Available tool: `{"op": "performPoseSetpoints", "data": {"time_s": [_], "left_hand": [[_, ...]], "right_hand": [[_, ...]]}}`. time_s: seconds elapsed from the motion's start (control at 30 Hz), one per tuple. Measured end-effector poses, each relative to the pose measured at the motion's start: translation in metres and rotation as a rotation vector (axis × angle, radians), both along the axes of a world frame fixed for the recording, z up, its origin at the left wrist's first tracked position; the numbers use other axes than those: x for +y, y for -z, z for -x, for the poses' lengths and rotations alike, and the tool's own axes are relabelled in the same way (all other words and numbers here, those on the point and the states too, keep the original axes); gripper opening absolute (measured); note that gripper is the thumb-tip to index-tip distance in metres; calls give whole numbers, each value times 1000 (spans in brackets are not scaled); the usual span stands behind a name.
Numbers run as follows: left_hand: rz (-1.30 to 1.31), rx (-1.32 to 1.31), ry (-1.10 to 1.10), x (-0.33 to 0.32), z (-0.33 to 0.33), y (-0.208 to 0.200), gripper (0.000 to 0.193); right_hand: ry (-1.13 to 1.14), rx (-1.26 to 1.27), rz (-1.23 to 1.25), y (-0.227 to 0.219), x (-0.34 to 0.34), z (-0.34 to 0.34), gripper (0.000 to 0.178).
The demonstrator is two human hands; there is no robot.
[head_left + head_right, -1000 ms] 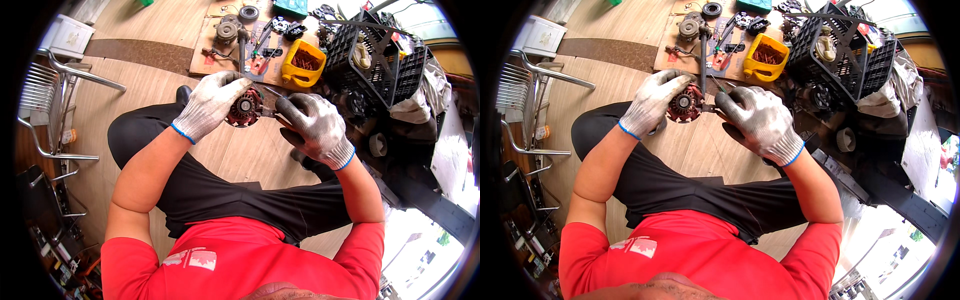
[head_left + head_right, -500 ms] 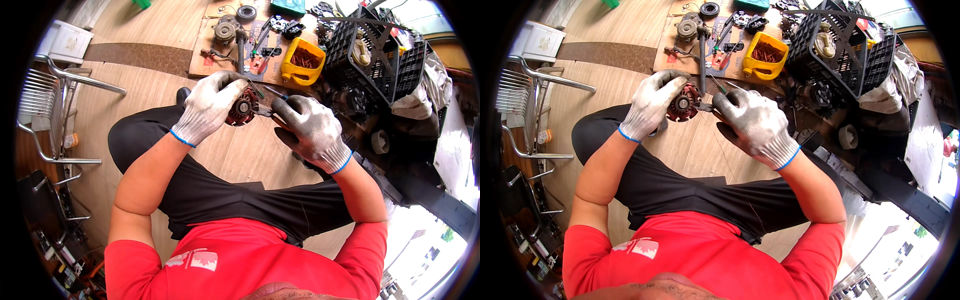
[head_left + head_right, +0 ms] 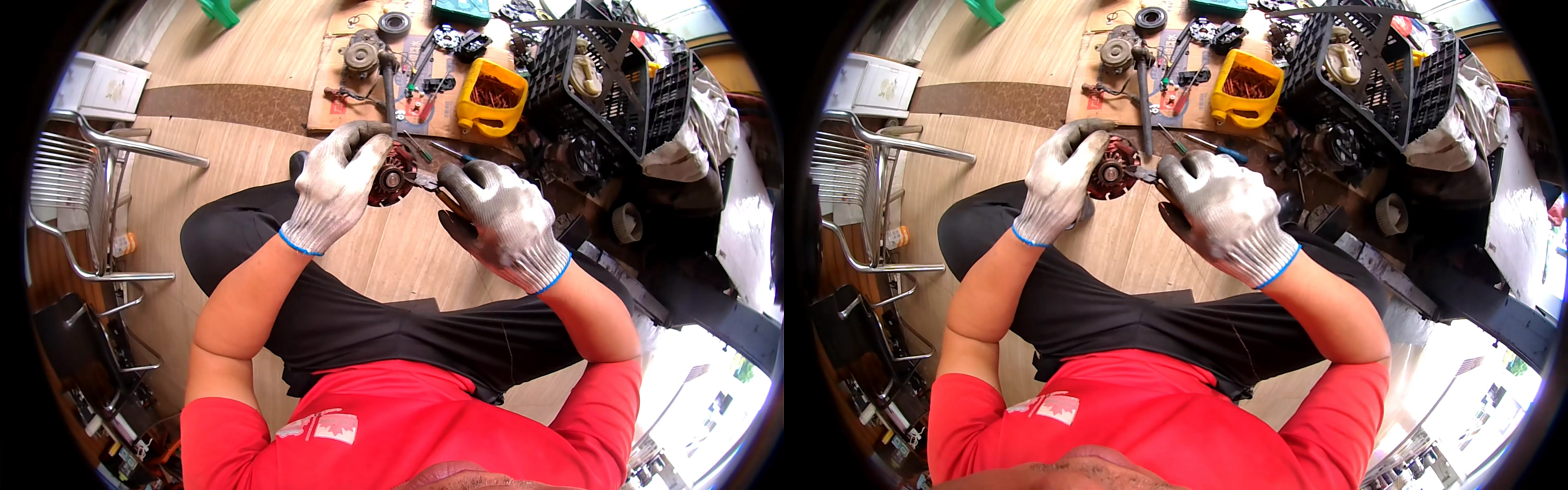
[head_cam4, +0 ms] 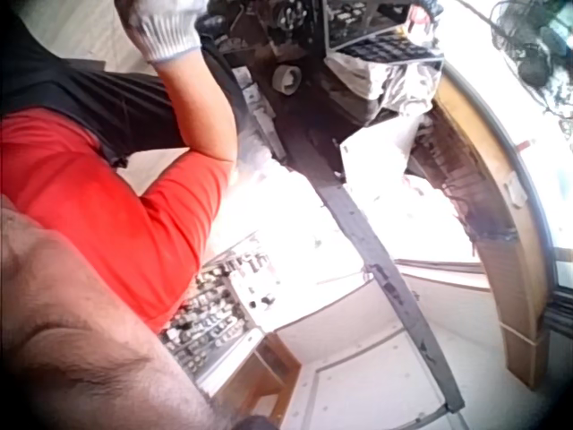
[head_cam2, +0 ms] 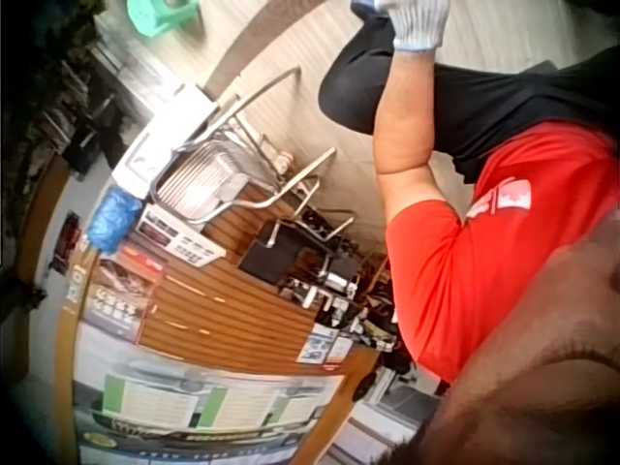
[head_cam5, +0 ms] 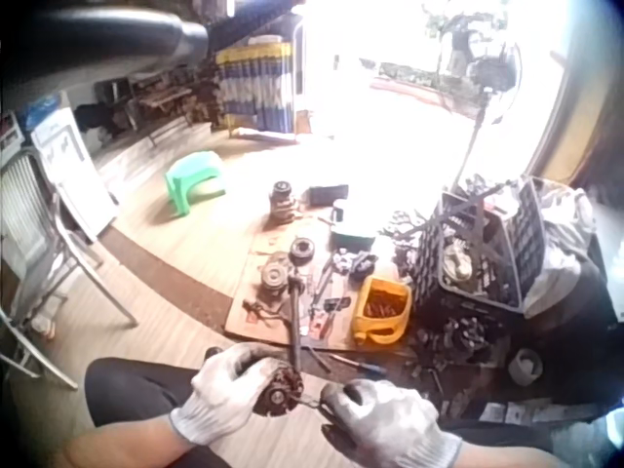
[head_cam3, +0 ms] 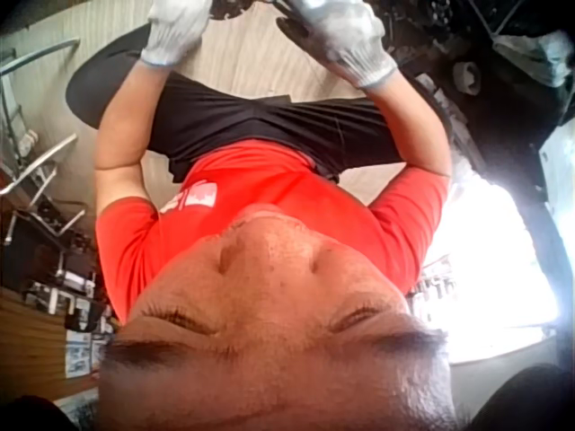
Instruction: The person holds a motor component with gloved hands, using a small tool to manipulate or clean internal parts while sitting on the floor in a workshop.
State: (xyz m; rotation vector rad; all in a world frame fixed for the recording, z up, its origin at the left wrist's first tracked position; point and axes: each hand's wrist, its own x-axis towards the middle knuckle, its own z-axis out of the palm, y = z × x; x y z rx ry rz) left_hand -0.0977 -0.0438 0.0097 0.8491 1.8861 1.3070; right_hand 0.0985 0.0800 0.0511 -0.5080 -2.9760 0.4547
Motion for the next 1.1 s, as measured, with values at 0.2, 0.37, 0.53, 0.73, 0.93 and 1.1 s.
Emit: {"op": "performPoseSetpoints", "data": {"time_s": [0.2, 0.37, 0.53, 0.73, 0.93, 1.1], "left_hand": [[-56, 48, -38, 2, -7, 4, 26], [-51, 140, -43, 5, -13, 0, 25], [36, 82, -31, 6, -14, -1, 28], [12, 115, -26, 7, -11, 5, 24], [51, 122, 8, 5, -9, 2, 30], [-5, 85, -41, 5, -8, 9, 27]], "right_hand": [[35, -90, 51, -2, -5, -1, 43], [60, -98, 30, 9, -8, 2, 33], [68, -94, 43, 16, -8, 4, 26], [63, -144, 77, 28, -6, 3, 24], [52, -120, 91, 33, -5, -2, 22], [35, -17, 194, 38, -1, 0, 24]]}}
